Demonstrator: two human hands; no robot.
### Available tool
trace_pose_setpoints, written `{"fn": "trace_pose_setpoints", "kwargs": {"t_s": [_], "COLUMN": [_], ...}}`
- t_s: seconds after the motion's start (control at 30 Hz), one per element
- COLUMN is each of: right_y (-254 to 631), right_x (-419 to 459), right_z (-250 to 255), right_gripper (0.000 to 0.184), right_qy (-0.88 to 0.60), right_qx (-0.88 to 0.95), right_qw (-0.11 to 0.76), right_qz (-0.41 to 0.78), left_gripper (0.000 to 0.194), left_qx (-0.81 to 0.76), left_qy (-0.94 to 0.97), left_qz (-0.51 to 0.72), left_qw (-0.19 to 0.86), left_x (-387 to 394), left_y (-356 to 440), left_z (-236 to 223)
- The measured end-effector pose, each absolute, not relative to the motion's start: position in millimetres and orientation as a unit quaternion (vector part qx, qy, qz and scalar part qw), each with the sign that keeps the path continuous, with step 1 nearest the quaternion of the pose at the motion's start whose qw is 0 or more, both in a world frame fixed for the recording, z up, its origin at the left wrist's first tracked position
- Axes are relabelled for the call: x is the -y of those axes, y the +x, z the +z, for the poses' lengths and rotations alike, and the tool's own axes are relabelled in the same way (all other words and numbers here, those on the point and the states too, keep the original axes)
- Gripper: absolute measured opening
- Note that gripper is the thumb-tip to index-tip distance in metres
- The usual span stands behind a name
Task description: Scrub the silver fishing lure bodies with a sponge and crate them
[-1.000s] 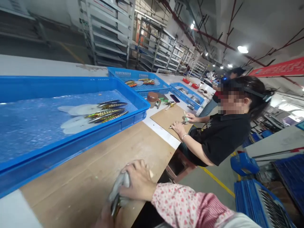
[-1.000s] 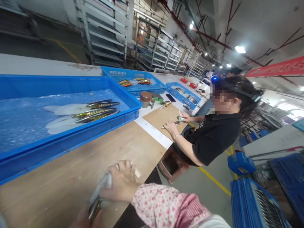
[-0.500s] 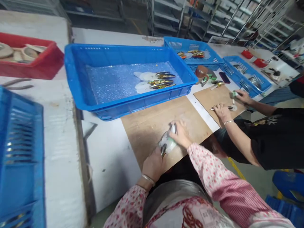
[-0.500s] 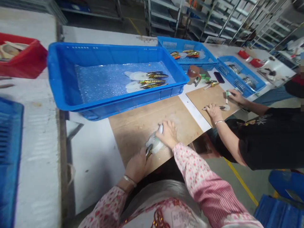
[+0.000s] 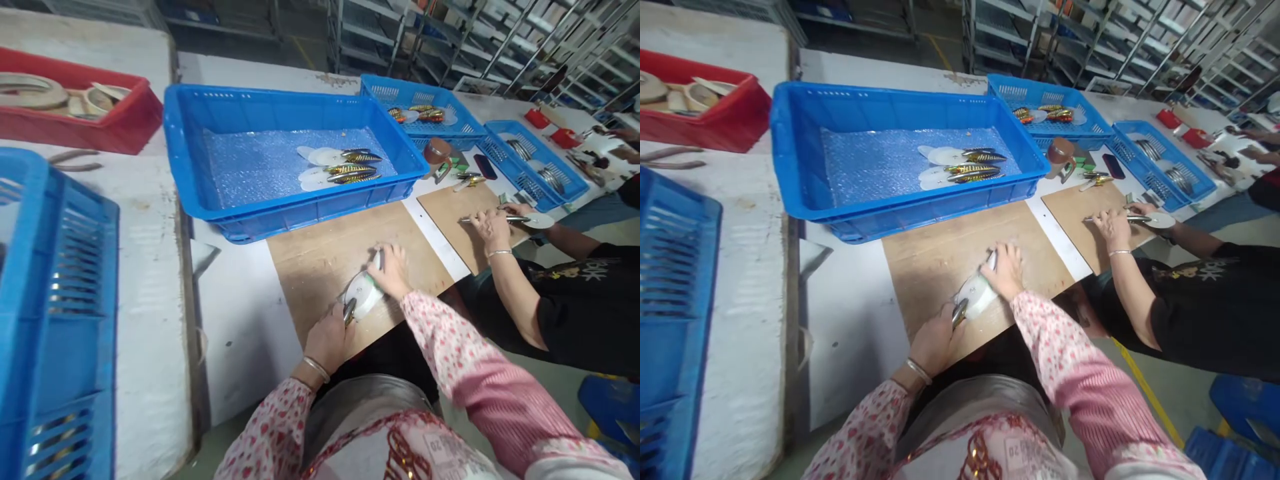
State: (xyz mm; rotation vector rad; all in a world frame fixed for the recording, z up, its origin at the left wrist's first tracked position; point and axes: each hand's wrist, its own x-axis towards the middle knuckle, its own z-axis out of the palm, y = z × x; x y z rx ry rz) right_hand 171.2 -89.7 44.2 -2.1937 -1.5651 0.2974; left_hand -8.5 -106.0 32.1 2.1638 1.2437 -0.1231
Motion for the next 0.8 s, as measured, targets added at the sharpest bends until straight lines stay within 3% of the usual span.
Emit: {"fn": "trace_pose_setpoints", "kwargs": {"t_s": [0.13,0.33,0.53,0.7,0.8], "right_y": [157,174,151,204,227], "right_x": [106,81,108,71,63], "right_z": [42,45,44,40,49], "right_gripper": [0.037,0.042,0.042,0.04,0.042], "right_qy": [-0.735,-0.798,-0.73,-0.808,-0.782], "right_qx": [0.615,0.547,0.617,0.53,0.54], "right_qw": [0.248,0.221,0.255,0.245,0.308], "right_qz": [0.141,0.124,0.148,0.084,0.052], "left_gripper": [0.025,0.028,0.029,0.035,0.033], "left_qx": [-0.453,-0.468,-0.458,-0.464,-0.44], "left_qy": [0.828,0.817,0.825,0.823,0.855], "left_qz": [-0.038,-0.07,-0.052,-0.072,-0.067], "left_qw": [0.328,0.33,0.327,0.32,0.267], "left_x": [103,101,100,100,97], "left_y": [-11,-12,-13,-15,-19], "left_z": [30,34,24,37,54]}}
